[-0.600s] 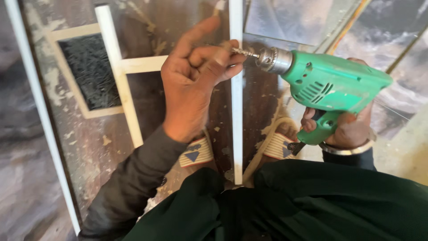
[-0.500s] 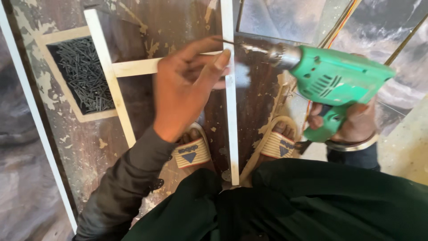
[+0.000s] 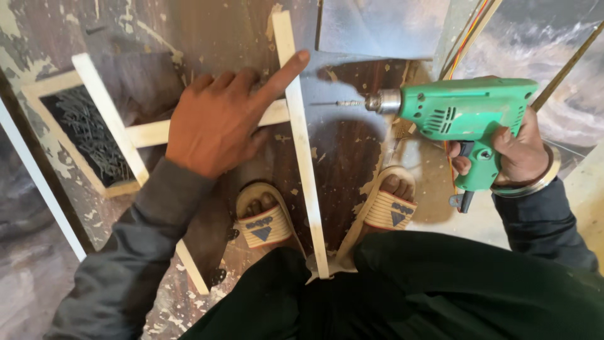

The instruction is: The person uses a green corded drill to drive screws into white wooden frames, repeatedly flipping and repositioning the frames to secure joints. The person also briefly handles a metal tray and a stack of clear plastic sheets.

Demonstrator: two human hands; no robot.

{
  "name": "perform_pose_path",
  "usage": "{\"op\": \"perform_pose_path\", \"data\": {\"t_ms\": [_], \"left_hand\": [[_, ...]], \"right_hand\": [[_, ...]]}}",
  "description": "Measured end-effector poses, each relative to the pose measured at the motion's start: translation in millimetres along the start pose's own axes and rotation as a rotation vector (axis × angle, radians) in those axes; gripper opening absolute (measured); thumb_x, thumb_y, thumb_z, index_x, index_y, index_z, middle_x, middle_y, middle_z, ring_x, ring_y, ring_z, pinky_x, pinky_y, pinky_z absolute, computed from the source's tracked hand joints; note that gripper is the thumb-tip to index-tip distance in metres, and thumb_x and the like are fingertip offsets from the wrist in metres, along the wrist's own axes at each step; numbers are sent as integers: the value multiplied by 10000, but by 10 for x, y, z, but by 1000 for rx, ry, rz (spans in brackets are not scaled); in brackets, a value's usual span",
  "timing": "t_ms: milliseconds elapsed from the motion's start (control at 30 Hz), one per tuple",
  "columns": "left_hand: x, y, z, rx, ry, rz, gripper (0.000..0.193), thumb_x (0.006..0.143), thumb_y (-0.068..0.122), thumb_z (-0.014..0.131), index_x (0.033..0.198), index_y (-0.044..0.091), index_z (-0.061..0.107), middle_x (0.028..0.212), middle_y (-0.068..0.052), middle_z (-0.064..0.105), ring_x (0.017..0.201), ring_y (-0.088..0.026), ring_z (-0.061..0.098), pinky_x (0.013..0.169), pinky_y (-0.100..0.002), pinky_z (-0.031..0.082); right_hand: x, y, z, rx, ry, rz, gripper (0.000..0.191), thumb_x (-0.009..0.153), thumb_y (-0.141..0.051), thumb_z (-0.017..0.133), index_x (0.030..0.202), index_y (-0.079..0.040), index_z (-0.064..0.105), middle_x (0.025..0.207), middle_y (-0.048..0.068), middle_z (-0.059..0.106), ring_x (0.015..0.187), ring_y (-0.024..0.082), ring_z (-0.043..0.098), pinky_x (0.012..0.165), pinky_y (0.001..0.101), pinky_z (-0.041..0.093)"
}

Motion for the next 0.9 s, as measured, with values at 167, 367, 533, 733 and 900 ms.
{"op": "perform_pose_path", "data": {"t_ms": [167, 367, 533, 733, 900], "left_hand": [[-70, 7, 32, 45, -10, 10, 850, 953, 62, 684, 1683, 294, 315, 787, -52, 629, 685, -224, 644, 620, -383, 548], [-75, 12, 25, 51, -21, 16, 820, 945, 64, 670, 1666, 278, 344, 772, -35, 611, 701, -212, 644, 620, -368, 541], [-74, 12, 25, 85, -9, 48, 826, 957, 34, 664, 1681, 253, 332, 789, -24, 575, 710, -197, 608, 625, -351, 504], [-97, 50, 50, 91, -20, 67, 811, 970, 34, 650, 1680, 235, 314, 791, -29, 537, 720, -198, 588, 628, -353, 487], [-106, 72, 89, 71, -66, 53, 833, 968, 14, 636, 1688, 228, 277, 791, -32, 532, 715, -193, 578, 601, -331, 472]], "right_hand": [[18, -42, -78, -71, -12, 36, 666, 1040, -357, 723, 1505, 29, 444, 1006, 228, 707, 709, 239, 717, 547, 330, 600], [101, -105, -123, -117, -72, 41, 690, 1030, -368, 719, 1539, 3, 439, 1065, 219, 708, 789, 247, 749, 578, 343, 625], [160, -76, -154, -75, -77, 33, 689, 1017, -346, 740, 1523, 2, 427, 1093, 222, 701, 809, 247, 740, 550, 319, 619], [286, -213, -127, -117, -189, 13, 570, 984, -308, 700, 1426, -6, 503, 1041, 164, 744, 776, 189, 767, 565, 298, 605], [331, -298, -63, -144, -200, 43, 489, 990, -185, 697, 1410, -8, 519, 989, 145, 736, 711, 152, 761, 563, 289, 615]]}}
Point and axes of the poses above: each hand's wrist, its own x-axis towards the middle knuckle, its own z-axis out of the palm, y = z × x, the point moved 2 cm from there along x, towards the middle knuckle
